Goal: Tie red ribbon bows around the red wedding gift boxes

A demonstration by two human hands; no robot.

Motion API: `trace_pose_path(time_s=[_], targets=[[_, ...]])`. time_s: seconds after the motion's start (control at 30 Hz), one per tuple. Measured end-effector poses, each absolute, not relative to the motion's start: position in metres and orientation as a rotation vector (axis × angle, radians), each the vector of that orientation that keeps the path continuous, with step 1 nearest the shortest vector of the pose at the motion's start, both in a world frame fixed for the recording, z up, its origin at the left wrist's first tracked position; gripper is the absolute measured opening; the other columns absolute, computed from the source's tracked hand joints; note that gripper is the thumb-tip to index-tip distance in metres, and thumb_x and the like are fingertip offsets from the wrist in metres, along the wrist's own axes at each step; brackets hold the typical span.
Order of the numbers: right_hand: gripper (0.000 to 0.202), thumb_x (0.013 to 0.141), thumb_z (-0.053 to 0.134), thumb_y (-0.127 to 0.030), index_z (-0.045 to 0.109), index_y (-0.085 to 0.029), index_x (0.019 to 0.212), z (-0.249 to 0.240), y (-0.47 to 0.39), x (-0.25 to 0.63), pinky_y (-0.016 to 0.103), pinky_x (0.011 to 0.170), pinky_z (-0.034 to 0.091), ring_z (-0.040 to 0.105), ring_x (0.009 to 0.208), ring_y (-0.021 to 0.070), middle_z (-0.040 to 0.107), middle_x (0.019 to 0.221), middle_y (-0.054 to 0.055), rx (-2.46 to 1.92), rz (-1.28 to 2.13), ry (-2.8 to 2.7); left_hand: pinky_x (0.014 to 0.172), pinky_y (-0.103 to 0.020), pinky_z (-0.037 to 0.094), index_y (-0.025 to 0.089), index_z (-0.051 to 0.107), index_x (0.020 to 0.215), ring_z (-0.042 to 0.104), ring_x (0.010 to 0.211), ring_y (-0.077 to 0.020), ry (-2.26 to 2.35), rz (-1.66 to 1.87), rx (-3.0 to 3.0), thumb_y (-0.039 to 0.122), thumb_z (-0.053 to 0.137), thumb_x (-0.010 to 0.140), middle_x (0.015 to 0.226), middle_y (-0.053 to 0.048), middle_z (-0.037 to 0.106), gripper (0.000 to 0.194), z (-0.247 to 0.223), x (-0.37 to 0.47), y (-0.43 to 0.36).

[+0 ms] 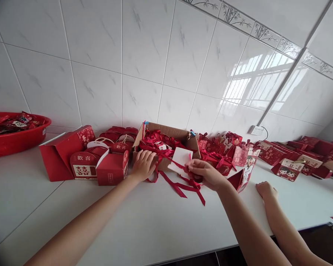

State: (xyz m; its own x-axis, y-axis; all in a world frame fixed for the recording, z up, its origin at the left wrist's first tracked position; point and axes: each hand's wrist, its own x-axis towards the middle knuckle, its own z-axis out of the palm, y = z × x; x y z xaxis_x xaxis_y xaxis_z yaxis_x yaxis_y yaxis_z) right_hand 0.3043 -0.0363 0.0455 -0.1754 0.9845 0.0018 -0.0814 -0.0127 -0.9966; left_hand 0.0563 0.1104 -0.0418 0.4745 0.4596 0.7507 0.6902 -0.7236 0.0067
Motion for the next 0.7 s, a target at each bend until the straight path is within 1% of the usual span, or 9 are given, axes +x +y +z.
trace_pose_path(time_s=[0.07, 0.23, 0.33, 0.4, 0.47, 0.5, 0.57, 0.63, 0.7], targets=[[0.021, 0.073, 0.075, -0.029, 0.063, -0.016, 0.084, 0.022, -0.047, 0.312, 0.017, 0.042, 0.024, 0.04, 0.049, 0.0038, 0.054, 0.063, -0.002, -1.112, 1.424, -1.275, 0.11, -0.048, 0.023, 0.012, 0.054, 0.12, 0.046, 0.117, -0.0298, -0.971, -1.12, -2.456, 0.026, 0.044, 0.087, 0.118, -0.014, 0.058, 0.037, -0.036, 0.057, 0.114], [0.028, 0.072, 0.076, -0.037, 0.063, -0.016, 0.086, -0.026, -0.064, 0.317, 0.019, 0.044, 0.026, 0.047, 0.052, 0.006, 0.059, 0.069, 0.0, -1.19, 1.465, -1.26, 0.113, -0.05, 0.018, 0.015, 0.051, 0.125, 0.039, 0.129, -0.0308, -0.965, -1.203, -2.549, 0.022, 0.048, 0.083, 0.13, -0.014, 0.054, 0.043, -0.028, 0.059, 0.123], [0.029, 0.074, 0.074, -0.039, 0.061, -0.017, 0.088, -0.035, -0.07, 0.314, 0.02, 0.052, 0.038, 0.053, 0.059, 0.0081, 0.062, 0.072, 0.001, -1.216, 1.469, -1.228, 0.114, -0.052, 0.018, 0.016, 0.046, 0.13, 0.033, 0.134, -0.0307, -1.001, -1.3, -2.6, 0.019, 0.048, 0.081, 0.137, -0.013, 0.049, 0.049, -0.024, 0.062, 0.126], [0.029, 0.074, 0.074, -0.038, 0.061, -0.018, 0.089, -0.032, -0.073, 0.314, 0.025, 0.062, 0.046, 0.056, 0.064, 0.0089, 0.063, 0.076, 0.001, -1.24, 1.505, -1.21, 0.111, -0.052, 0.024, 0.016, 0.04, 0.134, 0.033, 0.135, -0.0306, -1.064, -1.396, -2.611, 0.019, 0.048, 0.081, 0.14, -0.014, 0.046, 0.054, -0.02, 0.064, 0.124], [0.03, 0.073, 0.075, -0.037, 0.062, -0.017, 0.091, -0.022, -0.074, 0.314, 0.026, 0.062, 0.047, 0.057, 0.065, 0.0092, 0.064, 0.08, 0.002, -1.277, 1.545, -1.246, 0.108, -0.051, 0.03, 0.015, 0.036, 0.135, 0.036, 0.132, -0.0306, -1.146, -1.505, -2.599, 0.019, 0.049, 0.08, 0.139, -0.015, 0.045, 0.056, -0.012, 0.066, 0.117], [0.031, 0.073, 0.075, -0.037, 0.063, -0.016, 0.092, -0.016, -0.073, 0.313, 0.023, 0.057, 0.044, 0.055, 0.062, 0.0088, 0.064, 0.08, 0.003, -1.286, 1.549, -1.282, 0.106, -0.05, 0.033, 0.016, 0.038, 0.133, 0.04, 0.13, -0.0297, -1.177, -1.549, -2.6, 0.02, 0.049, 0.081, 0.137, -0.015, 0.046, 0.054, -0.007, 0.066, 0.11], [0.035, 0.074, 0.074, -0.036, 0.064, -0.014, 0.099, -0.003, -0.069, 0.307, 0.019, 0.048, 0.034, 0.05, 0.055, 0.0066, 0.061, 0.073, 0.002, -1.234, 1.501, -1.327, 0.101, -0.044, 0.04, 0.018, 0.048, 0.122, 0.051, 0.119, -0.0259, -1.196, -1.587, -2.643, 0.022, 0.048, 0.083, 0.126, -0.012, 0.056, 0.039, 0.003, 0.062, 0.092], [0.036, 0.075, 0.073, -0.035, 0.063, -0.014, 0.103, 0.006, -0.06, 0.292, 0.019, 0.045, 0.029, 0.043, 0.051, 0.0051, 0.055, 0.066, -0.002, -1.09, 1.422, -1.296, 0.088, -0.033, 0.049, 0.019, 0.058, 0.102, 0.061, 0.1, -0.0201, -1.161, -1.547, -2.778, 0.026, 0.048, 0.085, 0.106, -0.005, 0.066, 0.021, 0.013, 0.055, 0.069], [0.03, 0.077, 0.072, -0.035, 0.064, -0.014, 0.096, 0.011, -0.048, 0.268, 0.02, 0.045, 0.029, 0.04, 0.049, 0.0051, 0.051, 0.062, -0.003, -0.929, 1.389, -1.248, 0.079, -0.028, 0.051, 0.02, 0.061, 0.092, 0.063, 0.089, -0.0172, -1.125, -1.493, -3.023, 0.031, 0.047, 0.087, 0.093, -0.002, 0.068, 0.018, 0.02, 0.045, 0.047]])
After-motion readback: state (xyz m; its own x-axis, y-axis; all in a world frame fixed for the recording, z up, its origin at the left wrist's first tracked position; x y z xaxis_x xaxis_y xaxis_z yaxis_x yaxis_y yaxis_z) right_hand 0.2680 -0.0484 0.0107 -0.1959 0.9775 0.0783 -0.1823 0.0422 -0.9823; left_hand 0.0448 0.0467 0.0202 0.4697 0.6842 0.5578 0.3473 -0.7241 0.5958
